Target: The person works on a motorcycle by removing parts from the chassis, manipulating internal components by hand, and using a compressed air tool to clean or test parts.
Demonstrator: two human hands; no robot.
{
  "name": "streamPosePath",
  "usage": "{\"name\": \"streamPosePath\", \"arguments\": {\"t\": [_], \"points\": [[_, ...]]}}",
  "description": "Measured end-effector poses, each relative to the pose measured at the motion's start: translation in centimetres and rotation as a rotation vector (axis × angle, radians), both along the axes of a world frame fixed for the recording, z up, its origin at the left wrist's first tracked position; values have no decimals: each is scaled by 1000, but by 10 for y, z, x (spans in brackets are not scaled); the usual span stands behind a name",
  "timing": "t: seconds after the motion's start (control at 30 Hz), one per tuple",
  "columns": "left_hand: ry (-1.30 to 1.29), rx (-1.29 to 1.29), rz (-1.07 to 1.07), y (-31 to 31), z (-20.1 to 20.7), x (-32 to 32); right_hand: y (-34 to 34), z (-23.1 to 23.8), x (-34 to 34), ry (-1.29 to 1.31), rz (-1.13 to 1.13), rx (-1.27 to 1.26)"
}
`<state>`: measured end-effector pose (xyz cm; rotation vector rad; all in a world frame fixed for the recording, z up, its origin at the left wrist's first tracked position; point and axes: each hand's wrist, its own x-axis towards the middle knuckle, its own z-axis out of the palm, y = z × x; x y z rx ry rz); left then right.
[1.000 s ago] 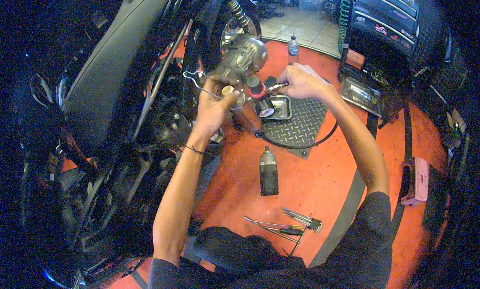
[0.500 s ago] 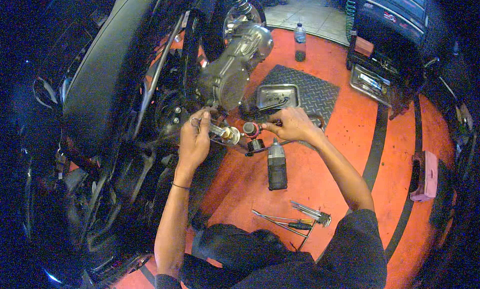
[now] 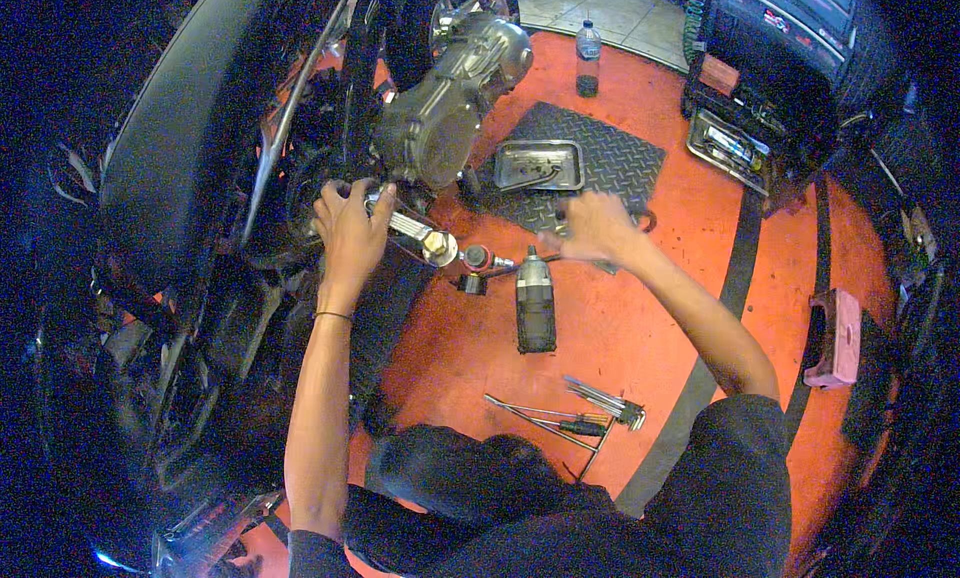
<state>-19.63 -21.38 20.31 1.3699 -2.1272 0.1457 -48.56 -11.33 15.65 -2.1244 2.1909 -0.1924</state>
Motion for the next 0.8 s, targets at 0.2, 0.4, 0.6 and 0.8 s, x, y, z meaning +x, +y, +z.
{"name": "streamPosePath", "arguments": {"t": [0.2,0.4,0.6,0.8], "points": [[84,69,-41,15,4,3,35,-62,71,-151,-167,261],[257,248,-44,29,14,22,32,-95,66,-431,-388,416],[252,201,-48,21,9,14,83,-98,14,-330,-175,407],[246,243,18,13,5,37,126,-89,19,-87,159,530]]}}
